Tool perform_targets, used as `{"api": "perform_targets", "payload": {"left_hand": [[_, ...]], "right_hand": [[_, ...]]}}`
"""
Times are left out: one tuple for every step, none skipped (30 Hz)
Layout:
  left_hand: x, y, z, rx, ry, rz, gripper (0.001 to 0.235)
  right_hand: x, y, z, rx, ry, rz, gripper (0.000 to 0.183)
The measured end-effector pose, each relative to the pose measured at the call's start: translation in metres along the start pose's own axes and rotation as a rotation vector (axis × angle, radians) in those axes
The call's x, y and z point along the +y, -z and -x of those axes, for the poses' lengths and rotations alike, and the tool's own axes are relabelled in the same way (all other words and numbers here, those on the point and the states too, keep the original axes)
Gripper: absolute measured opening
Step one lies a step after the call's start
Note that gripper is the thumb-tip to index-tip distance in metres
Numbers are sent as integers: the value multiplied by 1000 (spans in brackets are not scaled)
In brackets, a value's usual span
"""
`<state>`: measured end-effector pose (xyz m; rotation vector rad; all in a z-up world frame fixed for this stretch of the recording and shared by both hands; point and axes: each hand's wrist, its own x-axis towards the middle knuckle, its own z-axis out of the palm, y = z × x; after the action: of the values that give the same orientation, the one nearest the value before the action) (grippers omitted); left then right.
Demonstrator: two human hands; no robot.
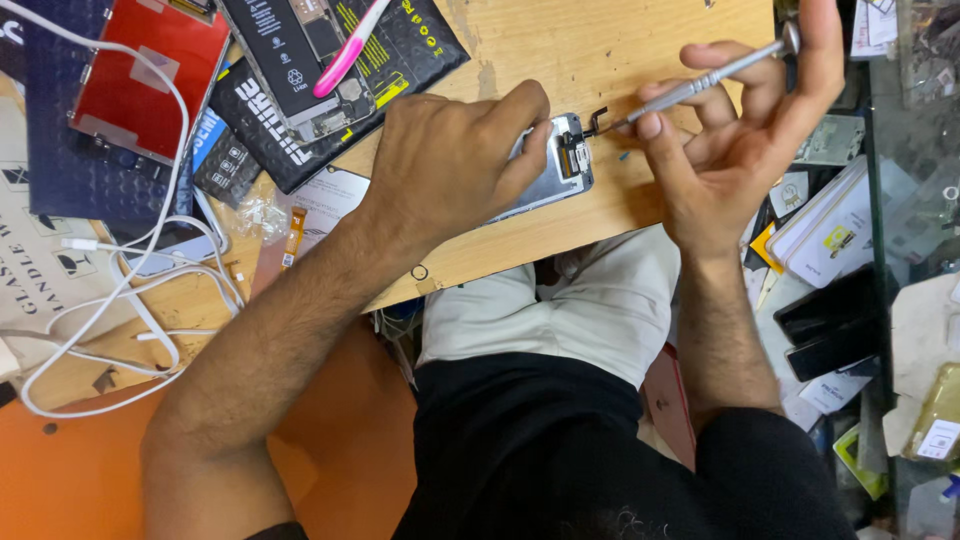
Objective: The person disassembles a smartphone by removing the back cover and detaching internal components. They use a screwdriver to remove screws and a prying tool to separate parts, then place the removed components on the table.
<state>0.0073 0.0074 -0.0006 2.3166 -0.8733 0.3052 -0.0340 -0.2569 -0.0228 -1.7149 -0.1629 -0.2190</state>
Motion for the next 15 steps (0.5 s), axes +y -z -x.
{"api": "perform_targets", "payload": {"left_hand": [[1,0,0,-11,-16,8,15],[3,0,1,-24,-33,18,15],[4,-1,1,-40,-58,18,14],[5,-1,1,-55,-84,19,13],[6,-2,1,-70,-110,20,12],[7,-2,1,-97,-118,13,11],[8,-2,1,-124,-126,7,11],[8,-2,2,-153,-132,0,10],[8,-2,2,-146,-139,-2,10],[8,-2,2,-139,-144,-5,9],[7,-2,3,-131,-150,-7,9],[7,-2,2,-132,-148,-6,9],[7,-2,2,-133,-147,-4,9],[6,-2,2,-135,-146,-1,8],[6,-2,2,-140,-145,-11,9]], "right_hand": [[1,-2,6,-23,78,62,95],[1,-3,11,-32,116,94,96],[2,-4,15,-41,155,126,97],[3,-5,17,-36,157,130,99],[4,-7,17,-37,153,132,99],[3,-8,19,-39,145,135,100],[3,-8,19,-46,132,136,99],[3,-9,19,-49,123,136,99],[2,-10,19,-52,113,137,98],[2,-10,18,-50,108,138,98],[2,-11,18,-53,115,150,98],[1,-11,17,-57,123,161,98],[1,-12,15,-65,142,183,99],[1,-12,14,-69,154,198,99],[0,-12,14,-75,166,212,99]]}}
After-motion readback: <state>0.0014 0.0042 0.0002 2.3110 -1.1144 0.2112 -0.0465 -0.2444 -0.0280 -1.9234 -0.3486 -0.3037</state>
